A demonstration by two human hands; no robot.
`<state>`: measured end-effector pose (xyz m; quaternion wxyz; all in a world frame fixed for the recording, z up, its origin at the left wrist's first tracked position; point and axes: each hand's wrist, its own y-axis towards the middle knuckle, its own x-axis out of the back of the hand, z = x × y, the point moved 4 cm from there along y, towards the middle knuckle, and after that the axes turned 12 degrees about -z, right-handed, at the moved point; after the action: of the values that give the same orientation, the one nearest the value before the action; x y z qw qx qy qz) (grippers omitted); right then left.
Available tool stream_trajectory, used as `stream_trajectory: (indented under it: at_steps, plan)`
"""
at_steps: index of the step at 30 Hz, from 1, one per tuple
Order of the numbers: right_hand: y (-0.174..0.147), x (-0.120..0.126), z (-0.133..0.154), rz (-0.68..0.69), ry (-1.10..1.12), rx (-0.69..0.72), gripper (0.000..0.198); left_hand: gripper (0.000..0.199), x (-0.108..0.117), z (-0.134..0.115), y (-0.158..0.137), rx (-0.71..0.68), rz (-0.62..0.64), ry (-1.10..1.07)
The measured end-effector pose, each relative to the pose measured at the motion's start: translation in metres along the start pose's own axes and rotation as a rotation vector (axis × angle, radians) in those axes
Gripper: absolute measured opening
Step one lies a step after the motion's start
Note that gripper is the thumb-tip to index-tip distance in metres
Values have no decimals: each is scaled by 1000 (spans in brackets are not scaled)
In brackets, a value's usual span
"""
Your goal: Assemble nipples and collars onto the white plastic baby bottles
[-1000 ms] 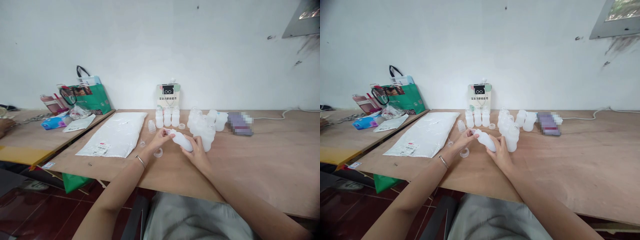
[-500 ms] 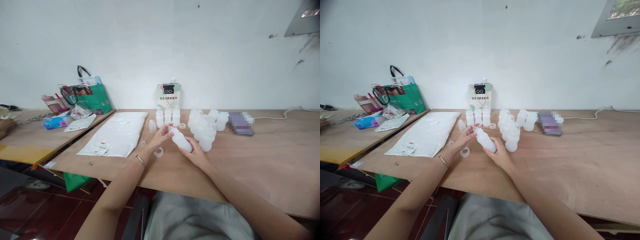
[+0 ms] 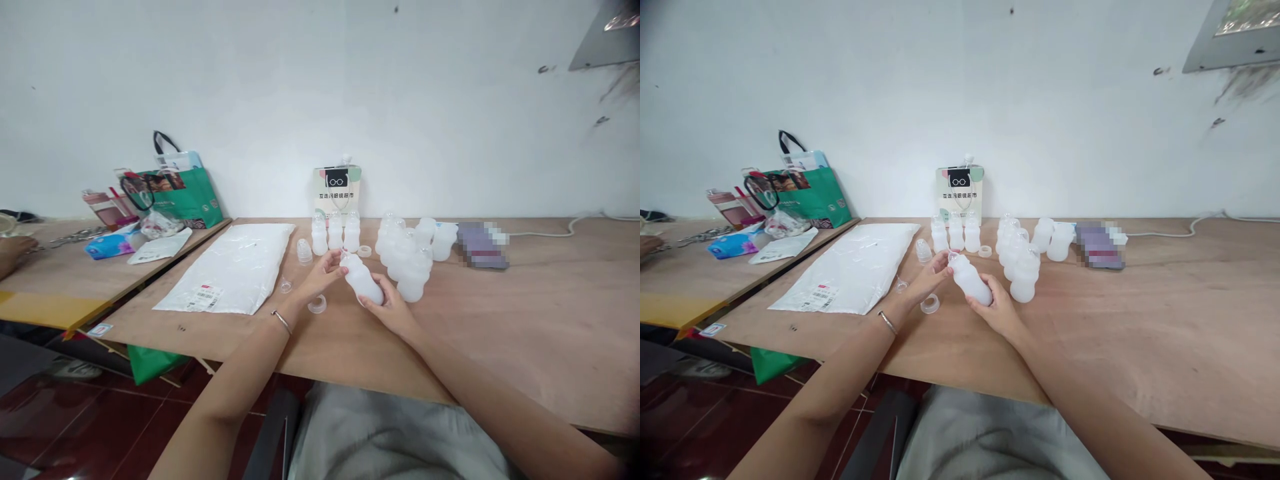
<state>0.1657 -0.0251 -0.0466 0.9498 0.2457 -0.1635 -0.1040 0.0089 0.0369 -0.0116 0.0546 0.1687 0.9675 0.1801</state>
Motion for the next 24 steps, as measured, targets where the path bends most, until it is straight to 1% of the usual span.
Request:
stream_trajectory:
  at_steps: [1, 5, 6, 10, 12, 14, 16, 21, 24]
  plan:
    - [0, 0, 0, -6, 3, 0, 44, 47, 1, 0, 0, 1, -16, 26]
    - [2, 3, 1, -67, 8, 19, 46, 38, 8, -7, -1, -23, -154, 138]
    - [2, 3, 2, -78, 4, 29, 47, 35, 8, -8, -2, -29, -167, 154]
    - [1, 4, 6, -98, -84, 73, 48, 32, -2, -9, -4, -29, -124, 120]
    - [0, 3, 6, -88, -134, 75, 51, 32, -6, -8, -4, -28, -129, 99]
    - [-1, 3, 7, -64, -131, 56, 54, 30, -8, -8, -3, -34, -143, 86]
    - [0, 2, 8, -20, -38, 12, 54, 29, -8, -10, -3, -37, -139, 76]
    - [-1, -3, 14, 217, 307, -152, 45, 30, -7, -17, -5, -37, -98, 33]
    - [-3, -2, 13, 263, 424, -206, 43, 31, -8, -20, -8, -45, -73, 11]
